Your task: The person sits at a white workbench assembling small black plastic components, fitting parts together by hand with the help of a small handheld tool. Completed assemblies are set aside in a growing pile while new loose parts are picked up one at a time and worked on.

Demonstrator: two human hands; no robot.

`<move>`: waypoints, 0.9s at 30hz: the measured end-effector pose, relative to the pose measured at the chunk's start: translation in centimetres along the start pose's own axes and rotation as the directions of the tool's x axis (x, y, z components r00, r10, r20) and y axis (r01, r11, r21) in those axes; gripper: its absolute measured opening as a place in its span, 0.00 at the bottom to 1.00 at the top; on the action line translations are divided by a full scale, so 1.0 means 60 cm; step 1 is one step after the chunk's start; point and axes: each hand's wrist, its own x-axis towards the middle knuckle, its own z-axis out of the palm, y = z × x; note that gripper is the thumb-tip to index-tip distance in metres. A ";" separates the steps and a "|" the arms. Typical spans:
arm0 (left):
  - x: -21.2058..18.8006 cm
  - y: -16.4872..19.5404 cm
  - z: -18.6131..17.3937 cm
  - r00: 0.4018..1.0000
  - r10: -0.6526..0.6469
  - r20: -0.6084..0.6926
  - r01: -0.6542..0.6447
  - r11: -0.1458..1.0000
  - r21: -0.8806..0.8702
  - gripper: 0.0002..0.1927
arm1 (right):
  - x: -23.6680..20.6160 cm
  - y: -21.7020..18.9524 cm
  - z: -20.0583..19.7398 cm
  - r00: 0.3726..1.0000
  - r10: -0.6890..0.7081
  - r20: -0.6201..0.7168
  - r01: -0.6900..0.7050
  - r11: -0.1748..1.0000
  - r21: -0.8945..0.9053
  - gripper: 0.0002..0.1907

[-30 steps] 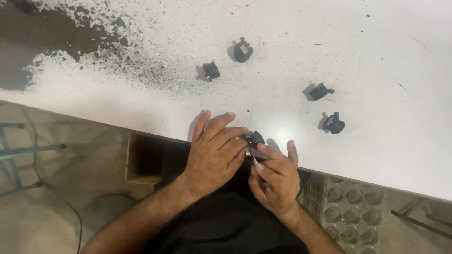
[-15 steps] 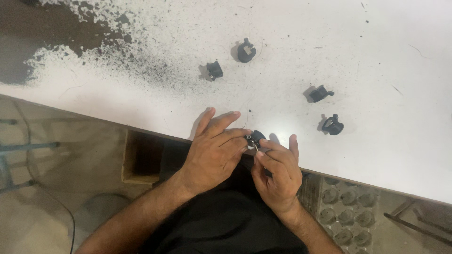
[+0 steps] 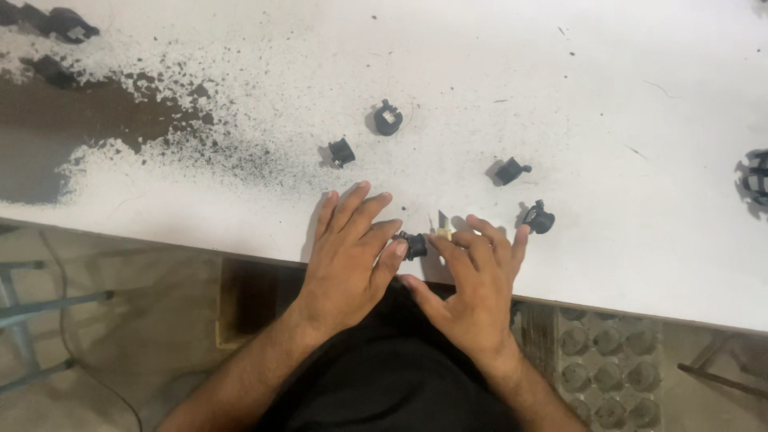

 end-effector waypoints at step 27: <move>0.016 0.030 -0.027 0.988 0.125 0.087 -0.115 0.987 -0.111 0.07 | -0.004 0.029 0.006 0.995 -0.099 0.018 0.096 0.987 0.125 0.21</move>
